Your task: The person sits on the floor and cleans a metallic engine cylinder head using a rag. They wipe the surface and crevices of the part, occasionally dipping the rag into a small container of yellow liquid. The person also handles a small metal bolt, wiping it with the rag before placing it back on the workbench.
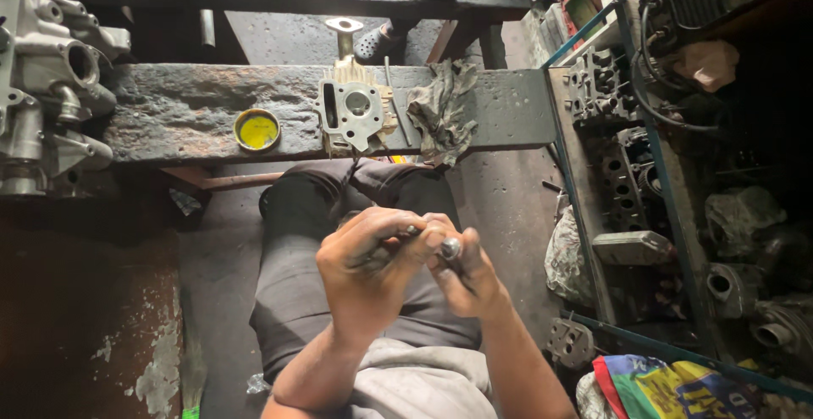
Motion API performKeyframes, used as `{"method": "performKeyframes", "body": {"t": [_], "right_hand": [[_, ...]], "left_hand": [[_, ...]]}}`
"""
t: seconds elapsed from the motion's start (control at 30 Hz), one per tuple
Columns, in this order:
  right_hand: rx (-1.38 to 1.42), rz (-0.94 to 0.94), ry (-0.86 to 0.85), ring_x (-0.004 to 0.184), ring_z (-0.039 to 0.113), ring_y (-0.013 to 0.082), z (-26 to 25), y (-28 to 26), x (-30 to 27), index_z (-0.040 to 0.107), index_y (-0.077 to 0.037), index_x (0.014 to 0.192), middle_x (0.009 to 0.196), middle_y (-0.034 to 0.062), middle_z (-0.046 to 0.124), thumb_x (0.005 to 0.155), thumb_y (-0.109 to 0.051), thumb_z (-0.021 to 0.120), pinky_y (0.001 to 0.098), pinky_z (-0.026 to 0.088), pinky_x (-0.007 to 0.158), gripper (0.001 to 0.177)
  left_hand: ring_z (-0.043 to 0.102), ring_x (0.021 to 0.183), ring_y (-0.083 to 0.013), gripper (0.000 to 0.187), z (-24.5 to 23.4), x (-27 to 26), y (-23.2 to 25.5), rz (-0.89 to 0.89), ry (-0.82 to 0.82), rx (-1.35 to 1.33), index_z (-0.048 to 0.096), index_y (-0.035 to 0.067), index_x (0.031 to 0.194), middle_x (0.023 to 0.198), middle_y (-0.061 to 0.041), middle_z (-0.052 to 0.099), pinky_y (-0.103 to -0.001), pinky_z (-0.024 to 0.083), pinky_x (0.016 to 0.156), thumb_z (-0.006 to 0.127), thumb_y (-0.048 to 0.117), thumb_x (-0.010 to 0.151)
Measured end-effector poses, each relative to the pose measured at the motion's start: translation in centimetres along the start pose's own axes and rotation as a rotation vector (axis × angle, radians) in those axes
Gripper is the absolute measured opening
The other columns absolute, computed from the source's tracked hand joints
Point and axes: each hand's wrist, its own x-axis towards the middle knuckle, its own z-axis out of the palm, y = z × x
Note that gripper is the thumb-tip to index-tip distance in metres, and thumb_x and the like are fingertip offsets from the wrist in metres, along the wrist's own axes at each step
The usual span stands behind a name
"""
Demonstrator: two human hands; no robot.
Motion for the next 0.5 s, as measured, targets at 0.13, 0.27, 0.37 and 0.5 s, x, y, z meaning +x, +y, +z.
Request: {"method": "performKeyframes", "body": {"t": [0.13,0.27,0.37,0.5], "right_hand": [[0.192,0.299,0.102,0.119,0.059,0.0287,-0.3,0.3,-2.9,0.027,-0.019,0.165,0.130,0.0232,0.060,0.094,0.027,0.048,0.0390,0.049,0.108,0.086],[0.183,0.296,0.022,0.106,0.066,0.0202,-0.5,1.4,-4.3,0.051,-0.029,0.152,0.119,0.0148,0.066,0.102,0.025,0.050,0.0316,0.054,0.097,0.073],[0.289,0.182,0.028,0.127,0.062,0.0243,0.1,2.0,-4.8,0.024,-0.036,0.161,0.147,0.0178,0.053,0.104,0.021,0.043,0.0340,0.053,0.110,0.083],[-0.367,0.045,-0.018,0.123,0.063,0.0310,0.8,2.1,-4.5,0.008,-0.002,0.167,0.148,0.0261,0.047,0.093,0.023,0.054,0.0406,0.052,0.105,0.091]], "left_hand": [[0.071,0.084,-0.0086,0.015,0.7,-0.2,-0.1,0.009,0.002,-0.057,0.073,-0.001,0.098,0.095,-0.008,0.077,-0.021,0.055,0.067,0.083,0.001,0.088],[0.071,0.083,-0.0088,0.015,0.5,-0.1,0.0,0.006,0.032,-0.048,0.072,0.000,0.098,0.094,-0.008,0.077,-0.021,0.057,0.068,0.083,0.001,0.088],[0.071,0.081,-0.0082,0.014,0.5,-0.3,-0.1,-0.032,0.036,-0.050,0.072,0.000,0.097,0.092,-0.008,0.076,-0.022,0.057,0.069,0.083,0.000,0.089],[0.070,0.081,-0.0068,0.014,0.6,-0.3,-0.2,-0.049,0.050,-0.040,0.071,0.000,0.095,0.090,-0.007,0.075,-0.021,0.057,0.070,0.083,0.000,0.088]]}}
